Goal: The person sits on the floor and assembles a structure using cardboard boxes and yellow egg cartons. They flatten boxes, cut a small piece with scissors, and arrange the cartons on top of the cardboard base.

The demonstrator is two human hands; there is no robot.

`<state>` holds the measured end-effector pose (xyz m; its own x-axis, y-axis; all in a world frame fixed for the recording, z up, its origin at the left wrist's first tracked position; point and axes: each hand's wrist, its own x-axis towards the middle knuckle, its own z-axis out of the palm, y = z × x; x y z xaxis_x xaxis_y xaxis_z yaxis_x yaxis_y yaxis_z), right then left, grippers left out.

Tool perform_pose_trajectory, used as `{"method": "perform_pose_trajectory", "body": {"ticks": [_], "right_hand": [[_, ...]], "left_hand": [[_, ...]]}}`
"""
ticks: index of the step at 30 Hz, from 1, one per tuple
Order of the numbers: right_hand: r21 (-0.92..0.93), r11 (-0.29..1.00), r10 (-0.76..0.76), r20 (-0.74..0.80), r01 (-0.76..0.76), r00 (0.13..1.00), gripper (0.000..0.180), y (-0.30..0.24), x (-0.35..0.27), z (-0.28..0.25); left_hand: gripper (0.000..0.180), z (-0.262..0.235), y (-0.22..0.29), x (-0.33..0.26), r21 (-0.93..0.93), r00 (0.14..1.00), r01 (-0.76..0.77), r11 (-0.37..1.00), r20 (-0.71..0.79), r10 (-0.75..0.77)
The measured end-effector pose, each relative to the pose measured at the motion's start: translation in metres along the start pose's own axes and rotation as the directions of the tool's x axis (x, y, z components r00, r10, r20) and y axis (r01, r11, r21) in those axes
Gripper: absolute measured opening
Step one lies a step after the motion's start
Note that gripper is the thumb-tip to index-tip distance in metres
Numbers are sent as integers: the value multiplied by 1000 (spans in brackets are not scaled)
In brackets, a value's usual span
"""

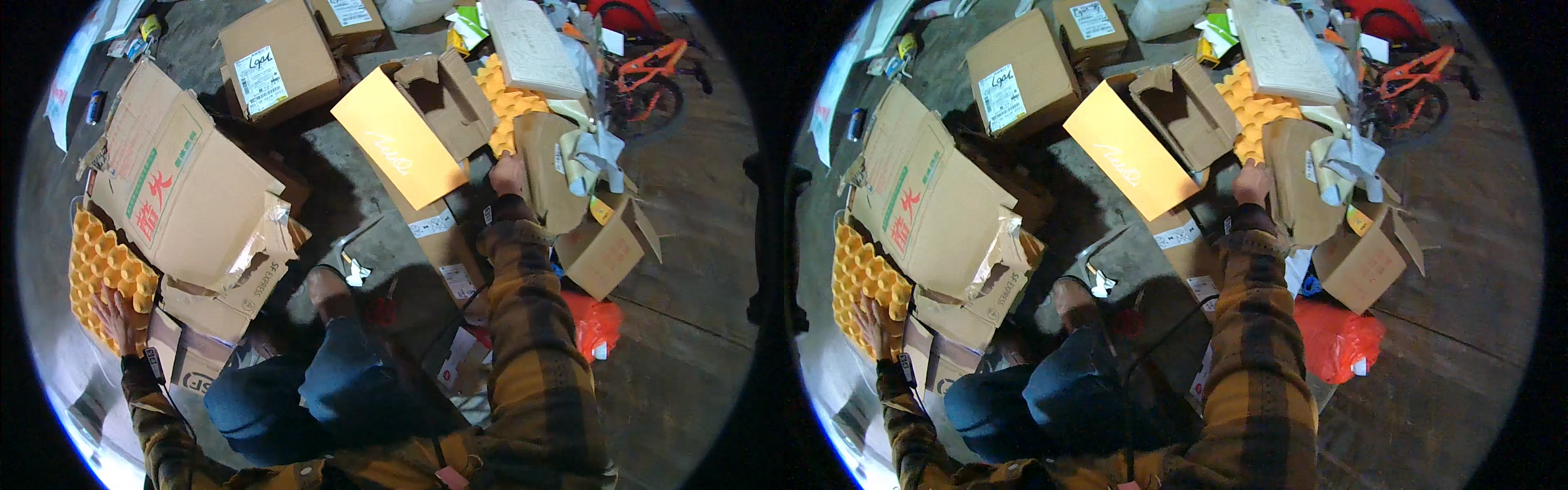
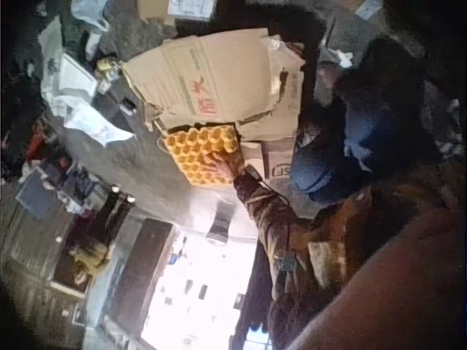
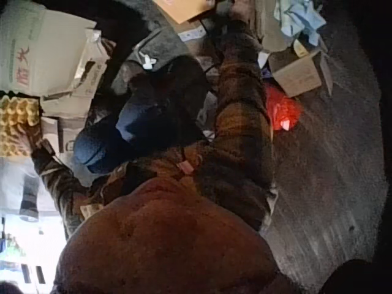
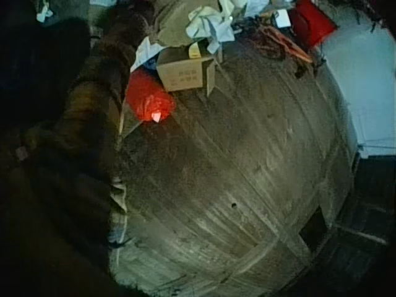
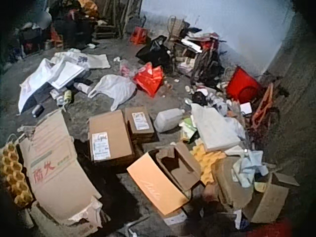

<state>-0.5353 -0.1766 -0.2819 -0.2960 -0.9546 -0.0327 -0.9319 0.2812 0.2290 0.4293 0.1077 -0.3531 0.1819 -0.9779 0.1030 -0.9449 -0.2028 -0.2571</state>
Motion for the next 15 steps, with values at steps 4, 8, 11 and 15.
{"method": "perform_pose_trajectory", "body": {"ticks": [4, 8, 11, 15], "right_hand": [[-185, 982, 20, -5, -21, 1000, 22, -8, 21, 24], [-226, 973, 34, -36, -41, 999, 18, -13, 50, 41], [-209, 978, -6, -26, 0, 1000, 17, -13, 58, 44], [-268, 961, -90, -81, 65, 993, 14, -4, 46, 21]], "left_hand": [[48, -20, 1, 8, 161, 882, -414, 896, -172, 439], [47, -30, 6, 16, 178, 852, -451, 875, -209, 481], [45, -31, 6, 16, 120, 849, -465, 877, -220, 480], [46, -36, 6, 16, 147, 858, -451, 880, -200, 473]]}}
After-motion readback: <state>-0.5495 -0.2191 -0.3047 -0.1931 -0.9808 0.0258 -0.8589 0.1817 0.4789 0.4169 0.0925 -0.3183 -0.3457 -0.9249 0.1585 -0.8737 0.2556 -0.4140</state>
